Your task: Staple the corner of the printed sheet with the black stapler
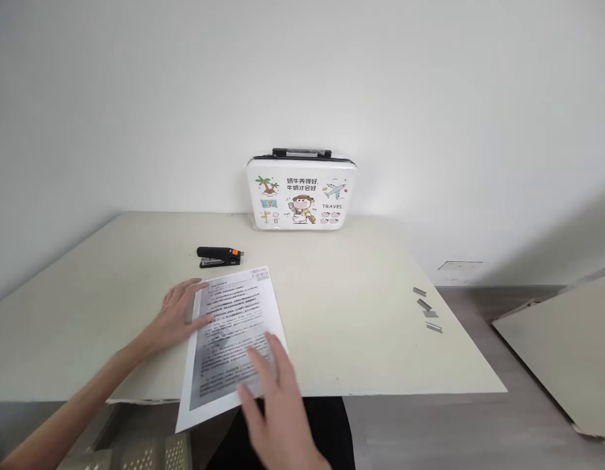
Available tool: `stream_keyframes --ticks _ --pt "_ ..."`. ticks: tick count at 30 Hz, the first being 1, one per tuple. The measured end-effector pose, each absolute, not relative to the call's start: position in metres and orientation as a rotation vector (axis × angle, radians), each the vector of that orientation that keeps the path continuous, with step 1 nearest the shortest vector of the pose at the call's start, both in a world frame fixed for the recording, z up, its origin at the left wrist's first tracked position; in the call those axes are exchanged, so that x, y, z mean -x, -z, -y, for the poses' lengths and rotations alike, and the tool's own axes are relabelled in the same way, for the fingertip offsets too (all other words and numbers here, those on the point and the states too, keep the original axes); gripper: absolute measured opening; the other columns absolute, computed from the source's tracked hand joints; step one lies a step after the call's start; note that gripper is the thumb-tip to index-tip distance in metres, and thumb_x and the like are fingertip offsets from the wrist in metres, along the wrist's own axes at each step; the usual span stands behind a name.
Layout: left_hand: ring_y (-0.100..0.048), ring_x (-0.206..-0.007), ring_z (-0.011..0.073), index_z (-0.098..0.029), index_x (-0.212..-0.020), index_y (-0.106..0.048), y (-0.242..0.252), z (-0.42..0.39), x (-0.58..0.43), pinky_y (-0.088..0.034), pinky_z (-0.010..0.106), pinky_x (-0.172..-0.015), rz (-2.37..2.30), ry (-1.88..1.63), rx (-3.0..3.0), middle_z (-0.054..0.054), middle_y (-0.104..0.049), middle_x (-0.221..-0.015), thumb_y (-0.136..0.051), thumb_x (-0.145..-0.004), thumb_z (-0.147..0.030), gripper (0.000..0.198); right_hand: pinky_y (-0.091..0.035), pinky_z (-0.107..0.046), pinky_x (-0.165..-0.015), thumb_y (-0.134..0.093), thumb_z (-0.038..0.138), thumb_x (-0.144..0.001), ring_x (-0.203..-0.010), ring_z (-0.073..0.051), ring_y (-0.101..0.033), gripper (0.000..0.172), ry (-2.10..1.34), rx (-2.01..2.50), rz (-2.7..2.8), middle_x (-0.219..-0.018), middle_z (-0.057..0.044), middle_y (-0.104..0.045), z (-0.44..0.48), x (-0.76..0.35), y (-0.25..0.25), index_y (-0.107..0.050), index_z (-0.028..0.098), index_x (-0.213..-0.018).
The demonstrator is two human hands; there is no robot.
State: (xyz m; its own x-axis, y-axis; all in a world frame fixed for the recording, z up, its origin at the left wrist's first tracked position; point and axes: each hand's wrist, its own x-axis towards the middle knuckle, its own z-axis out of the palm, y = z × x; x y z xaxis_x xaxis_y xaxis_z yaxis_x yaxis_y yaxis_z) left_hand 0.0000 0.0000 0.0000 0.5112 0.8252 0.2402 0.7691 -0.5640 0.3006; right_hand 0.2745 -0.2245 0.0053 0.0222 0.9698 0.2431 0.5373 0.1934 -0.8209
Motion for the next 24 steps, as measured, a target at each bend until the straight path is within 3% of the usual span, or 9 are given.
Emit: stream_keyframes --ticks 4,6,8,10,18,24 --pt "-0.038 -0.146 0.0386 -0.027 -0.150 -0.045 -0.001 -0.008 0.030 -0.031 0.060 -0.121 -1.471 -0.540 -2.493 0.014 -0.042 -0.158 -0.063 -0.089 -0.067 0.075 -0.057 -0.051 -0.108 -0.050 0.042 -0.105 -0.141 -0.031 -0.054 0.040 -0.583 1.631 1.527 -0.162 -0.007 -0.043 0.214 -0.345 0.006 -0.056 0.034 -0.143" --pt "-0.039 -0.146 0.0378 -0.024 -0.149 -0.046 -0.003 -0.012 0.042 -0.033 0.057 -0.121 -1.503 -0.582 -2.447 0.014 -0.044 -0.158 -0.061 -0.089 -0.069 0.076 -0.063 -0.047 -0.093 -0.048 0.045 -0.105 -0.136 -0.032 -0.058 0.038 -0.530 1.691 1.476 -0.157 -0.009 -0.048 0.206 -0.378 0.012 -0.059 0.032 -0.139" --pt "-0.043 -0.145 0.0370 -0.022 -0.147 -0.048 -0.005 -0.013 0.049 -0.035 0.056 -0.121 -1.546 -0.626 -2.389 0.014 -0.048 -0.155 -0.057 -0.090 -0.070 0.075 -0.065 -0.044 -0.080 -0.048 0.048 -0.104 -0.124 -0.032 -0.065 0.038 -0.479 1.731 1.412 -0.151 -0.012 -0.054 0.199 -0.401 0.020 -0.061 0.030 -0.135" --pt "-0.048 -0.141 0.0360 -0.021 -0.146 -0.049 -0.006 -0.010 0.052 -0.038 0.055 -0.119 -1.587 -0.653 -2.327 0.015 -0.051 -0.153 -0.052 -0.092 -0.071 0.073 -0.063 -0.044 -0.080 -0.049 0.052 -0.103 -0.112 -0.030 -0.069 0.038 -0.439 1.756 1.330 -0.143 -0.013 -0.061 0.194 -0.414 0.027 -0.063 0.028 -0.129" --pt "-0.053 -0.138 0.0369 -0.021 -0.146 -0.050 -0.008 -0.003 0.047 -0.041 0.053 -0.117 -1.701 -0.667 -2.227 0.015 -0.057 -0.148 -0.060 -0.087 -0.072 0.079 -0.056 -0.033 -0.059 -0.050 0.056 -0.102 -0.110 -0.030 -0.069 0.038 -0.447 1.788 1.272 -0.135 -0.012 -0.067 0.196 -0.410 0.028 -0.067 0.028 -0.121" --pt "-0.056 -0.137 0.0319 -0.022 -0.140 -0.056 -0.010 0.000 0.045 -0.041 0.048 -0.118 -1.778 -0.731 -2.119 0.010 -0.061 -0.147 -0.055 -0.092 -0.068 0.066 -0.053 -0.030 -0.053 -0.050 0.053 -0.101 -0.113 -0.031 -0.068 0.034 -0.447 1.786 1.242 -0.132 -0.011 -0.069 0.199 -0.410 0.028 -0.070 0.028 -0.114"
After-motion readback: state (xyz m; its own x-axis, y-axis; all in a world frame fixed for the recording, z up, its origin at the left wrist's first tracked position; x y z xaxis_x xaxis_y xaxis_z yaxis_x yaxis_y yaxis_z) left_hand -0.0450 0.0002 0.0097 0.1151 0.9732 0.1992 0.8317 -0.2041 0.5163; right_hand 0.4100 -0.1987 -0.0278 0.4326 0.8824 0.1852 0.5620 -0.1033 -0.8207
